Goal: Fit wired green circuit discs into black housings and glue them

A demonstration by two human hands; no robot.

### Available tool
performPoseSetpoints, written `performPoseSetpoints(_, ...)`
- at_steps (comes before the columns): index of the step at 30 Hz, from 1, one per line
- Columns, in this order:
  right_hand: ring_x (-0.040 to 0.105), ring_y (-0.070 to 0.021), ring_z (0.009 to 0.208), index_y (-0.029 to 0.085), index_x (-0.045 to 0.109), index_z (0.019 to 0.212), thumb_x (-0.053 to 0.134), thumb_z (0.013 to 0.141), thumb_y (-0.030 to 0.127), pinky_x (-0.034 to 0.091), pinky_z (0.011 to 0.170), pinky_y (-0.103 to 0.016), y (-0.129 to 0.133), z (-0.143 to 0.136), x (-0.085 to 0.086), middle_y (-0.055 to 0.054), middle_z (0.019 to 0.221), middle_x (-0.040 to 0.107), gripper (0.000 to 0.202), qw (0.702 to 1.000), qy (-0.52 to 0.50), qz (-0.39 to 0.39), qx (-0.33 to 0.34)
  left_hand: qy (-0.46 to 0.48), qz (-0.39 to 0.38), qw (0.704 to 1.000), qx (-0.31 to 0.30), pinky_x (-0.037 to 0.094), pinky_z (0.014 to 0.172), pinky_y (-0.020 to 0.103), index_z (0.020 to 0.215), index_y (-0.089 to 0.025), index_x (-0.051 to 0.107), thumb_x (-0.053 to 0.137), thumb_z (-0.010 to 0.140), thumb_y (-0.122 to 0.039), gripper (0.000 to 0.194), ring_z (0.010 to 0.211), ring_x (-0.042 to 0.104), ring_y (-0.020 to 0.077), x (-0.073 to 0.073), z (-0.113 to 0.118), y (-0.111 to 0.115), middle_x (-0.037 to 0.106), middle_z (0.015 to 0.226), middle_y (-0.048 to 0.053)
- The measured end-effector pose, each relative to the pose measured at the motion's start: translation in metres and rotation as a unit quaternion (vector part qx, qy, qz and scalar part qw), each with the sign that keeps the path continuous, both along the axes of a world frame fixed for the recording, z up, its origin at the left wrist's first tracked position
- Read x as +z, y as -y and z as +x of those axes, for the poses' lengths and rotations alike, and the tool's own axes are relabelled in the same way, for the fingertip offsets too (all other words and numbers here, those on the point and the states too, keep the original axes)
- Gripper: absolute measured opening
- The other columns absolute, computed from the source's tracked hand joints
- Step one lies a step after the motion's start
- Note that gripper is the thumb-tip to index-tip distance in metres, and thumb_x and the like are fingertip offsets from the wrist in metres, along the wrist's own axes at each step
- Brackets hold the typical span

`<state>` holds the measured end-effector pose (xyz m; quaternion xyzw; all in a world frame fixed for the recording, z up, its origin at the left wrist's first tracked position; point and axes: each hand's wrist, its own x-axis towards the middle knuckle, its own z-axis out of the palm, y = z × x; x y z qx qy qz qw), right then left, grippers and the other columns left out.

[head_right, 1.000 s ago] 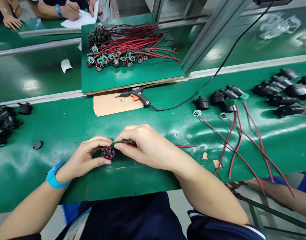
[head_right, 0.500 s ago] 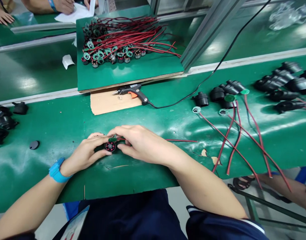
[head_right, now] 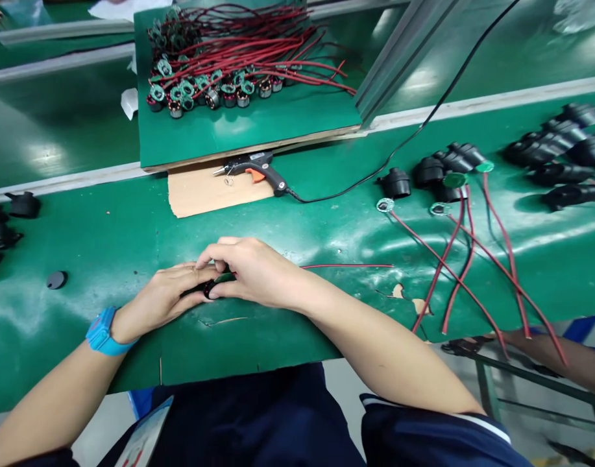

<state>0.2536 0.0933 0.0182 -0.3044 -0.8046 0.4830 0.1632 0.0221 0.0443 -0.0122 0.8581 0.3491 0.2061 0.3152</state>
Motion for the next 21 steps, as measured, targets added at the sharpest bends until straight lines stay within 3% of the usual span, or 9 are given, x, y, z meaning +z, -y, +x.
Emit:
performPoseSetpoints(4, 0.053, -0.0116, 0.078, 0.018, 0.065, 0.112, 0.076, 0.081, 0.016, 0.041, 0.068, -0.024, 0.004, -0.006, -0.004, 0.002, 0.089, 0.055, 0.032, 1.000, 0.001, 0.013, -0.014, -0.001, 0.000, 1.000, -0.002, 0.055, 0.105, 0.038, 0.138, -0.022, 0.057, 0.056, 0.100, -0.037, 0.041, 0.118, 0.070, 0.0232, -0.001, 0.000, -0.001, 0.072, 0.128, 0.009)
performPoseSetpoints(10, 0.055, -0.0135, 0.079, 0.019, 0.059, 0.107, 0.075, 0.073, 0.016, 0.044, 0.068, -0.024, 0.010, -0.011, -0.009, 0.001, 0.089, 0.057, 0.038, 0.998, 0.018, -0.004, -0.055, 0.001, -0.008, 1.000, 0.005, 0.054, 0.106, 0.038, 0.134, -0.022, 0.057, 0.054, 0.101, -0.035, 0.035, 0.121, 0.068, 0.0230, -0.003, 0.000, 0.001, 0.072, 0.127, 0.009)
performPoseSetpoints(13, 0.062, -0.0134, 0.080, 0.020, 0.063, 0.110, 0.071, 0.083, 0.020, 0.047, 0.068, -0.024, 0.011, -0.006, -0.006, 0.000, 0.094, 0.066, 0.029, 0.999, 0.017, -0.010, -0.044, 0.035, -0.053, 0.997, 0.052, 0.056, 0.101, 0.037, 0.135, -0.023, 0.051, 0.061, 0.098, -0.038, 0.041, 0.118, 0.070, 0.0234, -0.006, 0.006, 0.006, 0.070, 0.129, 0.010)
performPoseSetpoints(15, 0.065, -0.0126, 0.073, 0.023, 0.066, 0.115, 0.067, 0.090, 0.025, 0.048, 0.065, -0.024, 0.012, -0.002, -0.005, 0.001, 0.091, 0.072, 0.025, 0.999, 0.035, 0.000, -0.039, 0.065, -0.073, 0.991, 0.088, 0.059, 0.096, 0.037, 0.136, -0.022, 0.046, 0.070, 0.091, -0.046, 0.057, 0.115, 0.071, 0.0242, -0.008, 0.009, 0.007, 0.069, 0.129, 0.012)
performPoseSetpoints(18, 0.070, -0.0147, 0.069, 0.025, 0.071, 0.114, 0.064, 0.095, 0.029, 0.050, 0.063, -0.026, 0.018, 0.009, -0.013, 0.001, 0.090, 0.077, 0.021, 0.990, 0.062, 0.114, -0.061, 0.051, -0.034, 0.991, 0.119, 0.055, 0.103, 0.042, 0.137, -0.019, 0.045, 0.078, 0.078, -0.056, 0.077, 0.123, 0.066, 0.0288, -0.002, 0.000, -0.003, 0.064, 0.135, 0.016)
performPoseSetpoints(21, 0.075, -0.0200, 0.076, 0.022, 0.073, 0.112, 0.059, 0.099, 0.033, 0.050, 0.066, -0.030, 0.028, 0.032, -0.028, -0.003, 0.097, 0.079, 0.022, 0.935, 0.119, 0.309, -0.131, -0.040, 0.027, 0.968, 0.248, 0.050, 0.107, 0.046, 0.136, -0.019, 0.050, 0.068, 0.089, -0.054, 0.061, 0.126, 0.063, 0.0304, 0.028, -0.033, -0.017, 0.063, 0.138, 0.015)
